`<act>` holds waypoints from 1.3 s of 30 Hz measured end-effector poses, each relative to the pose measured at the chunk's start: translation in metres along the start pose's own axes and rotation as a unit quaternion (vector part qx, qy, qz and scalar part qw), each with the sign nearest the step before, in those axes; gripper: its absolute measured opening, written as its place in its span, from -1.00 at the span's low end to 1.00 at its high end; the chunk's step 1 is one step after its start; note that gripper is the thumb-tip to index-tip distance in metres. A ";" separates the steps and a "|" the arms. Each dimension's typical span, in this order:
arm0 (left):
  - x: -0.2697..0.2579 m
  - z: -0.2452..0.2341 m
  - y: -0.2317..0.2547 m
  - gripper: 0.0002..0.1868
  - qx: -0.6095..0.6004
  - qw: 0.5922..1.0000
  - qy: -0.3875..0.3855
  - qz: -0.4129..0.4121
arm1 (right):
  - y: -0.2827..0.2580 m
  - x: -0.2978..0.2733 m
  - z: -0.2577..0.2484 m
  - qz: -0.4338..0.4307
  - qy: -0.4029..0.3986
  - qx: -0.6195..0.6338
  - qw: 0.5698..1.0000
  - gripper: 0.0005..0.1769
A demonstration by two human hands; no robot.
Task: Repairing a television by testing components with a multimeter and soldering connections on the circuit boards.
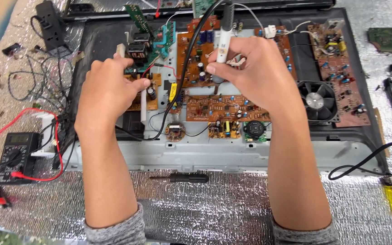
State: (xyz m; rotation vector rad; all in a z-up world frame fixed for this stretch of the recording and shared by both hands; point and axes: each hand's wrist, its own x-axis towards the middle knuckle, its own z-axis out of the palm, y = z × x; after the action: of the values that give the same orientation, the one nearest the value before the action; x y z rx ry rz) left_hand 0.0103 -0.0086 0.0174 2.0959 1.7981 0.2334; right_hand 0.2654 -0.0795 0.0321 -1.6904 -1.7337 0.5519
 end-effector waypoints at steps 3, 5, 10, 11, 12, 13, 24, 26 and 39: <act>0.004 0.005 -0.006 -0.32 -0.003 1.000 0.012 -0.005 | -0.004 -0.003 0.003 -0.028 -0.001 0.005 1.000 -0.93; 0.006 0.008 -0.010 -0.33 0.006 1.000 0.022 0.004 | -0.005 -0.002 0.006 -0.030 -0.005 0.017 0.999 -0.94; 0.007 0.009 -0.009 -0.35 0.020 0.999 0.027 0.015 | -0.006 -0.002 0.006 -0.028 -0.008 0.029 0.999 -0.90; 0.007 0.009 -0.010 -0.35 0.022 0.999 0.031 0.017 | -0.005 -0.002 0.006 -0.013 -0.001 0.019 1.000 -0.92; 0.007 0.009 -0.010 -0.36 0.025 0.999 0.034 0.019 | -0.005 -0.001 0.006 0.003 0.006 0.008 1.000 -0.94; 0.008 0.010 -0.011 -0.36 0.026 0.999 0.034 0.016 | 0.000 -0.001 0.008 0.003 0.004 0.010 1.000 -0.94; 0.011 0.014 -0.017 -0.40 0.034 0.996 0.054 0.056 | 0.005 -0.003 0.010 -0.036 0.038 -0.069 0.996 -0.87; 0.008 0.012 -0.016 -0.44 0.028 0.997 0.055 0.050 | -0.004 -0.005 0.005 -0.022 0.015 -0.077 0.997 -0.89; 0.018 0.025 -0.025 -0.56 0.012 0.996 0.070 0.062 | -0.004 -0.011 0.001 0.028 -0.016 -0.136 0.990 -0.95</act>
State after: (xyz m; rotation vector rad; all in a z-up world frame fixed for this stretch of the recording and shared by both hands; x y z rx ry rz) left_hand -0.0006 0.0075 -0.0170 2.2610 1.7574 0.4038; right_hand 0.2616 -0.0907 0.0327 -1.9310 -1.8563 0.3817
